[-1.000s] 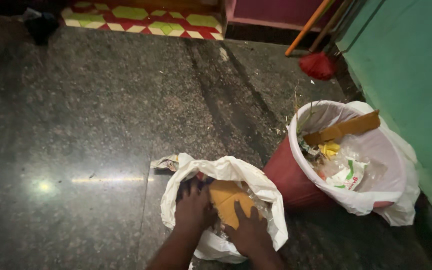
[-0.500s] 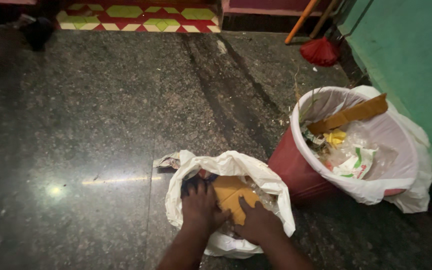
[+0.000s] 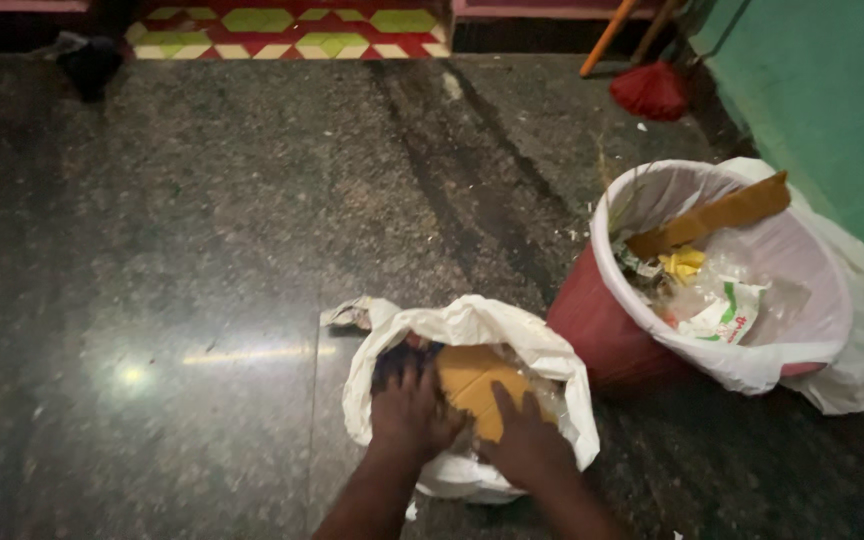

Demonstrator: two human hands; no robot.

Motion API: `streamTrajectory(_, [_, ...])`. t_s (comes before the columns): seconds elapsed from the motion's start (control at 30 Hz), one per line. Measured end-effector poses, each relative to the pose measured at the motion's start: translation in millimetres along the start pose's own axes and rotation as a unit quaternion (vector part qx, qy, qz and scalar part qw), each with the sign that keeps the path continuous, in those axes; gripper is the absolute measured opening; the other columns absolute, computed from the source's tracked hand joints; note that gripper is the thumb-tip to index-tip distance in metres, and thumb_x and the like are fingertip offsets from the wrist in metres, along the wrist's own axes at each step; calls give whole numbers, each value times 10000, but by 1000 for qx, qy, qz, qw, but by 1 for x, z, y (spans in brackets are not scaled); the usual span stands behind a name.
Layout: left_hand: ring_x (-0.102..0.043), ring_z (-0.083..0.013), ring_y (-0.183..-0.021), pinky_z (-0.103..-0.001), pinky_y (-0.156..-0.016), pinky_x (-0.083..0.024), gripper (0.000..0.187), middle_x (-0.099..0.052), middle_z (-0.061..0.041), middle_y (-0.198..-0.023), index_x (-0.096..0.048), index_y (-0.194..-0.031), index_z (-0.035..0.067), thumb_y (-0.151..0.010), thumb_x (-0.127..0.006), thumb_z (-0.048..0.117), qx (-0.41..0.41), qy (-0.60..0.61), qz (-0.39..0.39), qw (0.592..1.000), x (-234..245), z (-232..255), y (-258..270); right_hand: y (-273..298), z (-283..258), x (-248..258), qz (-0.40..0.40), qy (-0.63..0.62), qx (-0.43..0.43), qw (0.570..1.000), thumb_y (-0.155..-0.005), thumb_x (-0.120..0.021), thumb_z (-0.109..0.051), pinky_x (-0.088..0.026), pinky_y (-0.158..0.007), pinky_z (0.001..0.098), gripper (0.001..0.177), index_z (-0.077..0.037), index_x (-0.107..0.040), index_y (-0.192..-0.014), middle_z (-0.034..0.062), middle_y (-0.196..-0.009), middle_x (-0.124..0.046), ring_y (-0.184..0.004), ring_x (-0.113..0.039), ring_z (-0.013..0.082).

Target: The person sorts through a pink bucket of mixed waste, picking out items like plastic bottles, cardboard, and food scraps. They transfer these items one by one into a white cloth bag placed on the floor.

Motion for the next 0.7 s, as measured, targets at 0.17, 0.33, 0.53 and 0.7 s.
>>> streamTrajectory(0.17, [-288, -426, -1483, -508, -1130, -352, 981, -240, -191, -1650, -348, -1530, 144, -775, -731, 640, 28, 49, 41, 998, 17, 9, 5, 11, 7, 20, 5, 12, 14, 1000, -791, -742, -672, -490, -1081, 500, 1149, -299, -56, -1634, 188, -1653, -209, -1433, -448, 395])
streamTrajectory(0.33, [-304, -473, -1447, -587, -1083, -293, 929, -312, -193, -1596, -378, -1528, 104, -782, -744, 519, -29, -99, 168, 980, 21, 31, -2, 29, 9, 52, -28, 47, -4, 999, -714, -766, -718, -491, -1092, 468, 1288, -272, 2, -1647, 154, -1696, -153, -1397, -515, 359])
streamTrajectory(0.53, [-425, -422, -1420, -530, -1036, -396, 564, -534, -160, -1414, -623, -1310, 173, -833, -756, 443, -266, -148, 45, 951, -11, 73, 11, 46, 6, 65, -86, 127, 8, 988, -776, -697, -742, -520, -1034, 457, 993, -180, -363, -1524, 154, -1389, -603, -1261, -629, 323])
streamTrajectory(0.7, [-447, -488, -1280, -600, -999, -345, 662, -507, -169, -1405, -636, -1285, 194, -692, -828, 416, -172, -130, 66, 974, -17, 70, 8, 52, 20, 69, -80, 141, 58, 985, -829, -650, -682, -548, -974, 444, 640, -177, -661, -1223, 92, -1200, -720, -1138, -690, 288])
Point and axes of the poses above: each hand's wrist, its own y-axis away from the middle knuckle, its own x-axis out of the back of the hand, z = x × y, the point moved 4 cm from there along -y, towards the middle knuckle
